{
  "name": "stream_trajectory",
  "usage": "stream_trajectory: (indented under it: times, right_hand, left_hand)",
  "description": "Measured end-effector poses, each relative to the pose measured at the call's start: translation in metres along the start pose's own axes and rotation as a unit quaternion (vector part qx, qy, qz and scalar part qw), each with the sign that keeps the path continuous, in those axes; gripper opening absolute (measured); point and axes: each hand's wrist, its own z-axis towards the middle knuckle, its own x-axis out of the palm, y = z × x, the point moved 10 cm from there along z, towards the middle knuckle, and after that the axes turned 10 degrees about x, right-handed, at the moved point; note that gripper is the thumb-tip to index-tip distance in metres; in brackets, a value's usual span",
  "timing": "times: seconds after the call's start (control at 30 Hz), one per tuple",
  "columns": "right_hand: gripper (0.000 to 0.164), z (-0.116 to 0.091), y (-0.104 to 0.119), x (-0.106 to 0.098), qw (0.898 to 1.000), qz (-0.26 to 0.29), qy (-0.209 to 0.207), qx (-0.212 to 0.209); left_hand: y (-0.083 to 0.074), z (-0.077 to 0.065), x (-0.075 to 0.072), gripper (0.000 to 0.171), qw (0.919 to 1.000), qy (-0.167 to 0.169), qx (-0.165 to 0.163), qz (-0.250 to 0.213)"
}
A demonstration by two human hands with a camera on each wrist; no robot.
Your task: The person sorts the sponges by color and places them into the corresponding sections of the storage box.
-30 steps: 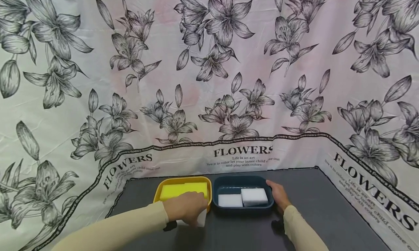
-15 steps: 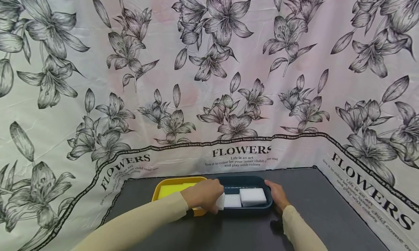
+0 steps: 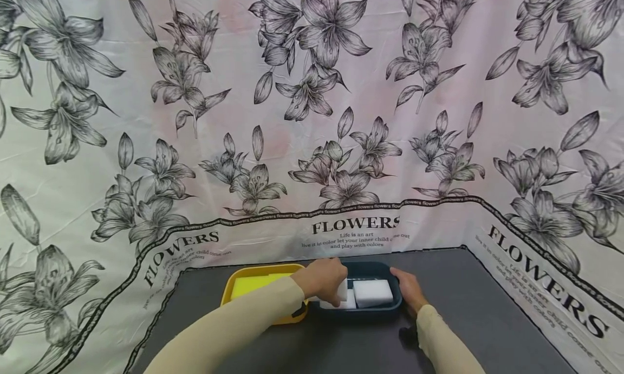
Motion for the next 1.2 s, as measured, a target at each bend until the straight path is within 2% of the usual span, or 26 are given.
stream_trajectory:
  times: [0.2,0.37,0.6,0.9,1.1,1.2]
  right_hand:
    - [0.073,-0.001,0.001,0.000,1.000,-0.005,-0.006,0.002]
    - [0.072,-0.003,0.000,0.001,1.000,-0.005,-0.011,0.002]
    - [0.072,-0.003,0.000,0.000,1.000,-0.005,-0.016,0.000]
    - [0.072,-0.001,0.001,0.000,1.000,-0.003,-0.018,0.001]
    - [0.070,-0.003,0.003,0.001,1.000,0.007,-0.010,-0.006]
    - [0.069,-0.003,0.002,0.000,1.000,0.022,-0.007,-0.003]
  left_hand:
    - [0.001,0.019,0.014,0.047,0.9996,-0.005,-0.011,-0.026]
    - [0.006,0.026,0.031,0.051,0.9983,-0.001,-0.035,-0.047]
    - [0.016,0.029,0.046,0.046,0.9955,0.005,-0.053,-0.079]
    - [0.023,0.032,0.059,0.036,0.9915,0.012,-0.053,-0.118]
    - [0.024,0.031,0.063,0.031,0.9929,-0.010,-0.037,-0.112]
    - [0.026,0.027,0.060,0.028,0.9913,-0.037,-0.036,-0.121]
